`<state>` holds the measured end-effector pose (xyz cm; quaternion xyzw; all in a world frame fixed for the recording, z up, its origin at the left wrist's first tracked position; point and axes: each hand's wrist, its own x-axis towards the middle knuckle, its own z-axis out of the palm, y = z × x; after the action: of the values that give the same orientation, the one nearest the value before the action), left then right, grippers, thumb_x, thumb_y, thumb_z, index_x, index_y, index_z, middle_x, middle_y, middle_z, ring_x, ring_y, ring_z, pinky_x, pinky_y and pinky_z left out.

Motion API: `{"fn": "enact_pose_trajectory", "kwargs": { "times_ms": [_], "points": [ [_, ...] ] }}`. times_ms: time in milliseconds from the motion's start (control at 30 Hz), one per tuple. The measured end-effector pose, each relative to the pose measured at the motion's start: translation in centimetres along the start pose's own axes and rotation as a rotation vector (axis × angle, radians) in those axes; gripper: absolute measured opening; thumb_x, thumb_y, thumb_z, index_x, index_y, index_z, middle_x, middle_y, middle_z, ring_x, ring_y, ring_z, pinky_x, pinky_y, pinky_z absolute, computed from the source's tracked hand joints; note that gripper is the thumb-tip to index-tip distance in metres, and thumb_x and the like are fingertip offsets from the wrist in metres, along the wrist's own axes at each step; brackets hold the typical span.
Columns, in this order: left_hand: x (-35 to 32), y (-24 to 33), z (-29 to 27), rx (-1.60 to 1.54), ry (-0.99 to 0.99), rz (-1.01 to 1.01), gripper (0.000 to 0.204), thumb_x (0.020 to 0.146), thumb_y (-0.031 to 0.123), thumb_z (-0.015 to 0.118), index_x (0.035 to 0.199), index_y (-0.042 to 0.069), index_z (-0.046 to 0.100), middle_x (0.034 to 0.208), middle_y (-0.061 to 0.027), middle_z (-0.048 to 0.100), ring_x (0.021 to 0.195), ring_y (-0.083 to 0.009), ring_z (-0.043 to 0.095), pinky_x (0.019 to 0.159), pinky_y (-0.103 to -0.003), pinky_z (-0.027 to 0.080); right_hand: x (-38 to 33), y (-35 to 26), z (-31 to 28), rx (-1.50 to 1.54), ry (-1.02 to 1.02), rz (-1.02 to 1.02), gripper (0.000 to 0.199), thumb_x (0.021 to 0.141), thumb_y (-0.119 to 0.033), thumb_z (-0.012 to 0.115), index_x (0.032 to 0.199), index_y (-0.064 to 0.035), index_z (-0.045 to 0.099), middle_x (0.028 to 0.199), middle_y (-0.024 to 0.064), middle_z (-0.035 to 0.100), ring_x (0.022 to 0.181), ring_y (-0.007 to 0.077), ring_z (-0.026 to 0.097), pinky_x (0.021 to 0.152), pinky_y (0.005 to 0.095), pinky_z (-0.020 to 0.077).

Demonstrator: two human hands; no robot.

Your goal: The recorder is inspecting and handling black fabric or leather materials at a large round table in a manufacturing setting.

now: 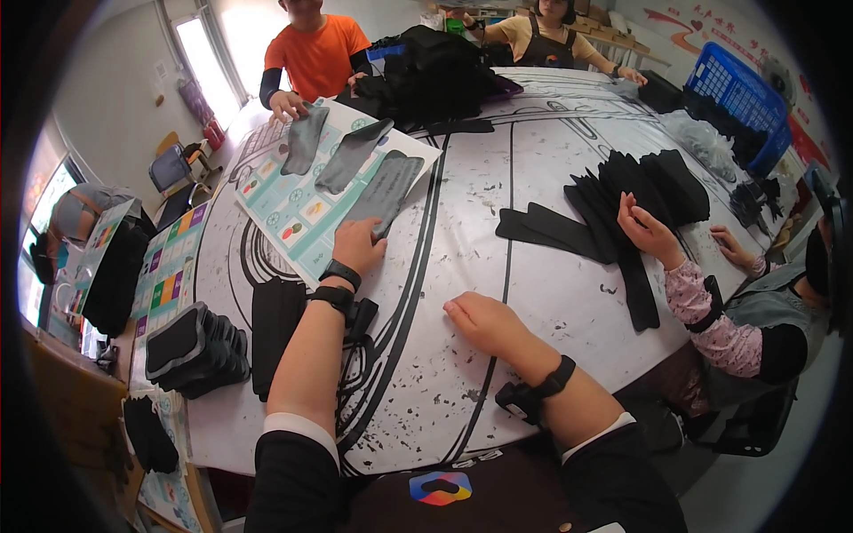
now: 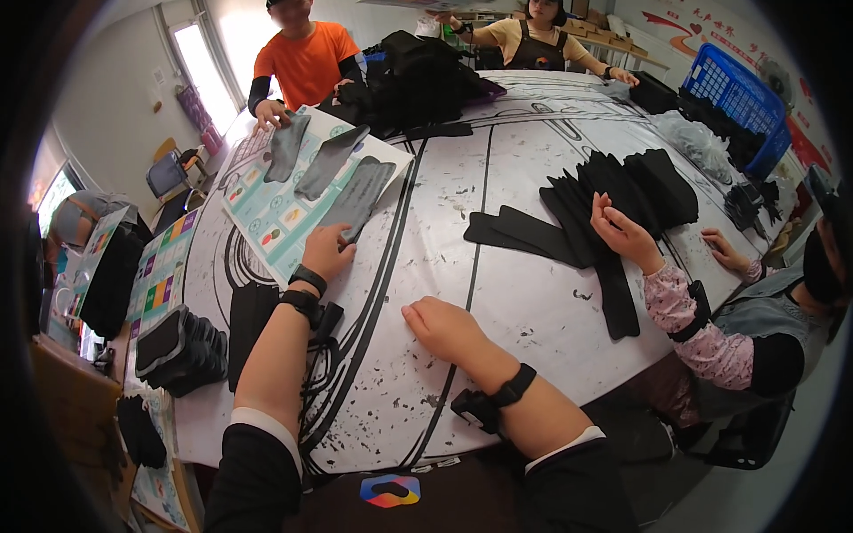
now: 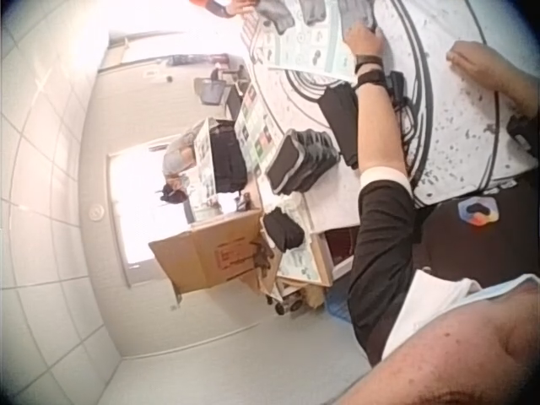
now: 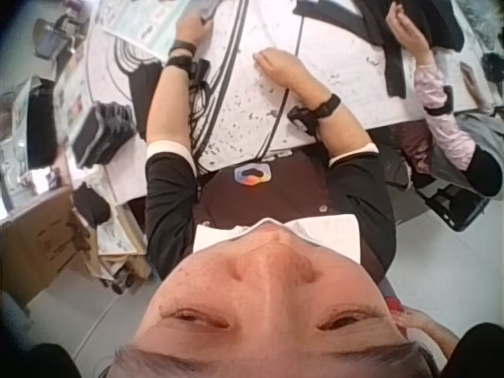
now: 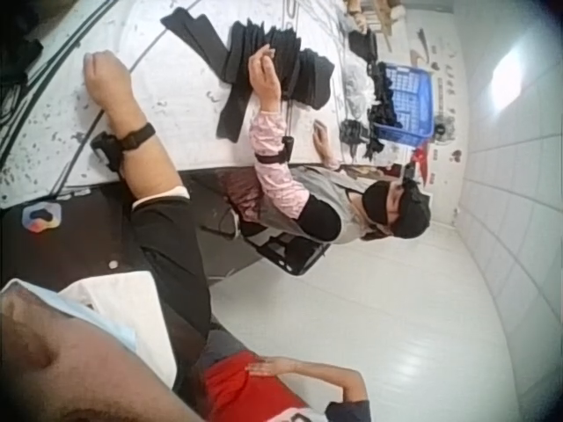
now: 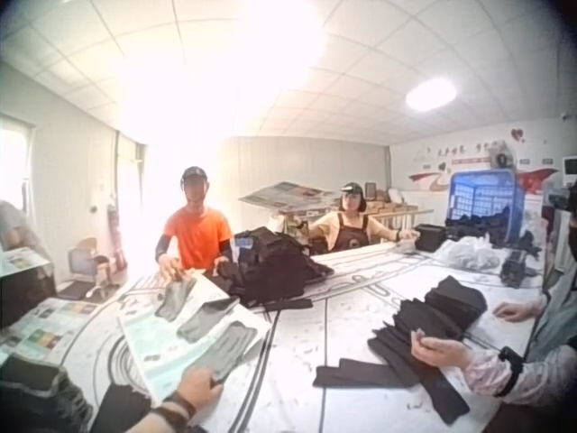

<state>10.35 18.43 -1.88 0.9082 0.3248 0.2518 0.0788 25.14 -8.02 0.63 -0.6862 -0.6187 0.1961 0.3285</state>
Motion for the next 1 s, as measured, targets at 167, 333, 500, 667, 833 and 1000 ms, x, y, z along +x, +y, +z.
{"fn": "enact_pose_trajectory", "kwargs": {
  "times_ms": [167,333,500,667,833,1000],
  "points": [
    [-0.6,1.9,-1.6,0.015,-0.074,0.156,0.03,0.073,0.015,0.071,0.102,0.01,0.066,0.08,-0.0078,0.068,0.091,-0.029,0.061,0.081,-0.041,0.046,0.1,0.1,-0.1,0.013,-0.004,0.006,0.039,0.099,-0.032,0.041,0.091,-0.0021,0.064,0.092,0.019,0.063,0.09,0.0382,0.06,0.081,0.0441,0.0472],
    [-2.6,4.2,-4.9,-0.246,-0.454,0.162,0.034,0.071,0.017,0.076,0.102,0.01,0.065,0.076,-0.007,0.067,0.079,-0.0266,0.063,0.076,-0.038,0.048,0.2,0.0,-0.4,0.047,-0.011,0.037,0.04,0.099,-0.033,0.041,0.09,-0.0007,0.064,0.092,0.0203,0.064,0.09,0.0394,0.06,0.079,0.0451,0.0469],
    [-7.3,7.8,-8.0,-0.254,-0.48,0.453,0.028,0.076,0.021,0.074,0.101,0.011,0.065,0.079,-0.0035,0.066,0.081,-0.0289,0.061,0.075,-0.04,0.047,0.4,0.9,-0.7,0.15,0.135,0.05,0.04,0.098,-0.033,0.044,0.09,0.0006,0.064,0.088,0.0212,0.064,0.086,0.0398,0.06,0.076,0.0446,0.0468],
    [-13.4,10.0,-11.1,-0.212,-0.489,0.58,0.019,0.078,0.02,0.071,0.093,0.011,0.063,0.078,-0.0062,0.065,0.082,-0.0282,0.06,0.075,-0.039,0.047,1.3,2.8,-0.8,0.395,0.29,0.13,0.035,0.097,-0.028,0.048,0.095,0.0023,0.065,0.082,0.0166,0.065,0.078,0.0286,0.063,0.074,0.0361,0.0485],
    [-17.8,10.6,-14.2,-0.344,-0.629,0.543,0.014,0.082,0.019,0.067,0.093,0.011,0.064,0.081,-0.0064,0.065,0.078,-0.0267,0.06,0.074,-0.037,0.048,2.7,3.0,-1.0,0.828,0.177,0.419,0.027,0.097,-0.02,0.05,0.118,-0.0043,0.056,0.109,0.0073,0.061,0.091,0.0142,0.056,0.082,0.0274,0.0491],
    [-19.5,10.4,-15.7,-0.303,-0.645,0.518,0.011,0.083,0.015,0.065,0.094,0.015,0.067,0.081,-0.0023,0.065,0.081,-0.0243,0.06,0.074,-0.036,0.047,4.0,1.0,-1.4,1.08,0.061,0.465,0.034,0.095,-0.02,0.053,0.124,-0.0026,0.048,0.116,0.0101,0.057,0.101,0.0203,0.055,0.091,0.0328,0.0492]
  ]
}}
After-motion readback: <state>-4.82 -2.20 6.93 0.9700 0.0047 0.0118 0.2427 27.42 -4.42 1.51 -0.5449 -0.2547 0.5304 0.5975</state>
